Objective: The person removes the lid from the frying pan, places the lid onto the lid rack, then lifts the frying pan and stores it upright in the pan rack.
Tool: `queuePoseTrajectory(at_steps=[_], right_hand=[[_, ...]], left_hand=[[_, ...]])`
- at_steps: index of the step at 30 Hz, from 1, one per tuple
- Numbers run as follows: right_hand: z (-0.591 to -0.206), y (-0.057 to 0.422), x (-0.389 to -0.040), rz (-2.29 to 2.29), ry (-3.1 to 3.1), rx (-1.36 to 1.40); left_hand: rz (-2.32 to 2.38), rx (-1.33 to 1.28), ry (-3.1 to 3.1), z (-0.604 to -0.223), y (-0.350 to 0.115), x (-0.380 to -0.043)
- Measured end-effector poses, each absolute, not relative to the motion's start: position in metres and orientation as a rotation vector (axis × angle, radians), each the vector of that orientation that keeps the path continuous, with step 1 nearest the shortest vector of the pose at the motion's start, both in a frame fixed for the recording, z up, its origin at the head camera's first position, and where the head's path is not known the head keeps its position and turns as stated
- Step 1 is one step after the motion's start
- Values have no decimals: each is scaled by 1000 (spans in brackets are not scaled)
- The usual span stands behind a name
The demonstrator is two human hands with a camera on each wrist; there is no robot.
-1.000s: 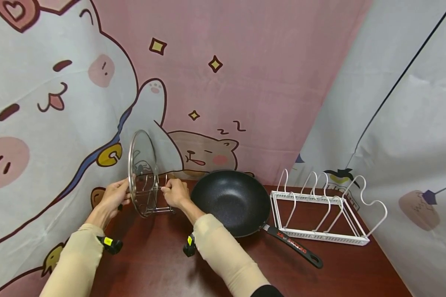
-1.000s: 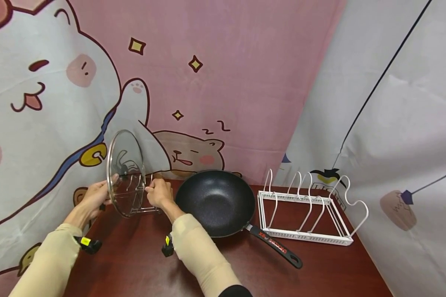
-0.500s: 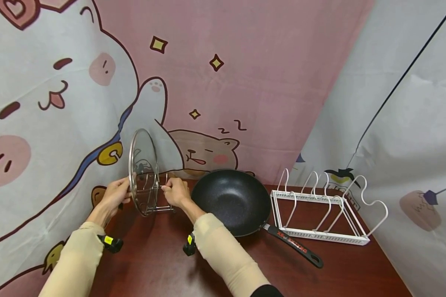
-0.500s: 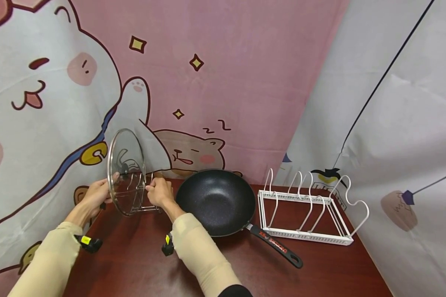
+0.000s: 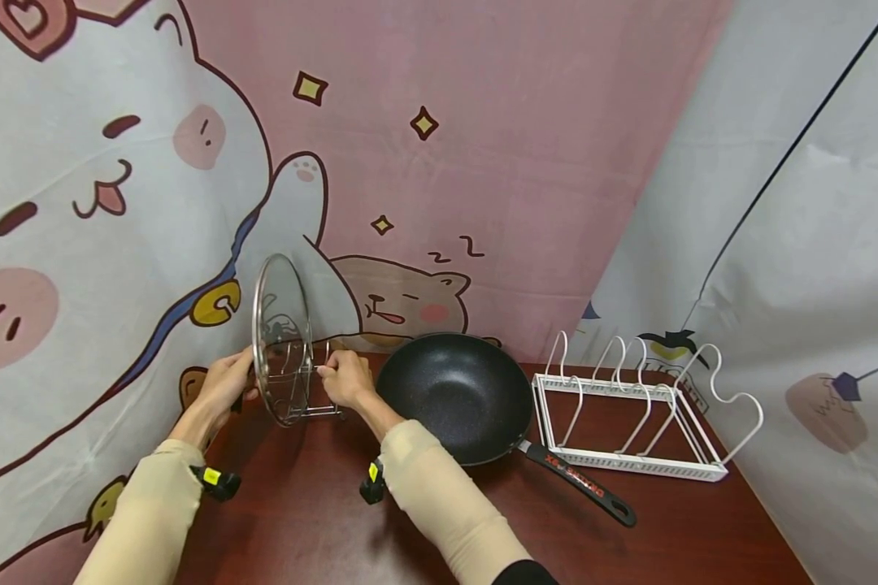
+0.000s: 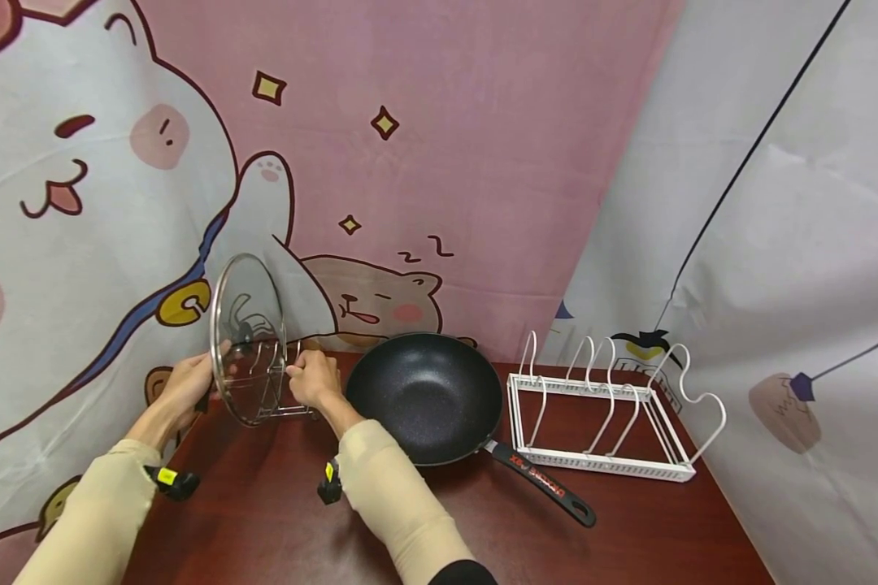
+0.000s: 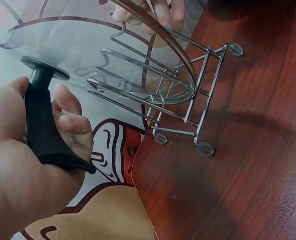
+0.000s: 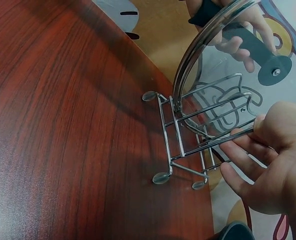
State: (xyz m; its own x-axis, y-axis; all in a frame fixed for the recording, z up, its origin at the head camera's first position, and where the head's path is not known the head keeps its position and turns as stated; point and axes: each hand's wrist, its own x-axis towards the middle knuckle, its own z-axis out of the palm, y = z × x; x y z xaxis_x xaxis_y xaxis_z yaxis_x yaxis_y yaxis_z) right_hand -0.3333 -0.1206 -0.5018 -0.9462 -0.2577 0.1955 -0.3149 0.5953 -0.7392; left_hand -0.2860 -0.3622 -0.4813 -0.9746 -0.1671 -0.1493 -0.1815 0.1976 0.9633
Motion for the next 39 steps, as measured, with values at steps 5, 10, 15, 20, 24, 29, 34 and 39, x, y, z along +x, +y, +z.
queuePoseTrajectory(at_steps=[5,10,15,20,24,29,34,39], right_hand=[[-495,-122,-332,1301,-2789,486],[-518,-129,-352,1226,-2761,501],[-520,-128,-356,1218,-2778,500],[-511,-125,-349,1251,-2801,503],[-528,-128,-356,1308,-2774,480],[-504,-122,-337,1368,-2798,452],[-489,-115,-327,1468,-2812,466],[-488,-111,-327,1493,-2817,490]], left_hand=[[1899,-331,2495,-480,-363,-284],[1866,-289,2555,-479,-362,-284],[1830,-248,2621,-479,-361,-284],[1748,-195,2707,-479,-359,-280],[1686,-175,2748,-480,-358,-275],[1573,-183,2854,-482,-359,-272],[1474,-181,3015,-482,-357,-270],[1434,-176,3120,-482,-355,-270]])
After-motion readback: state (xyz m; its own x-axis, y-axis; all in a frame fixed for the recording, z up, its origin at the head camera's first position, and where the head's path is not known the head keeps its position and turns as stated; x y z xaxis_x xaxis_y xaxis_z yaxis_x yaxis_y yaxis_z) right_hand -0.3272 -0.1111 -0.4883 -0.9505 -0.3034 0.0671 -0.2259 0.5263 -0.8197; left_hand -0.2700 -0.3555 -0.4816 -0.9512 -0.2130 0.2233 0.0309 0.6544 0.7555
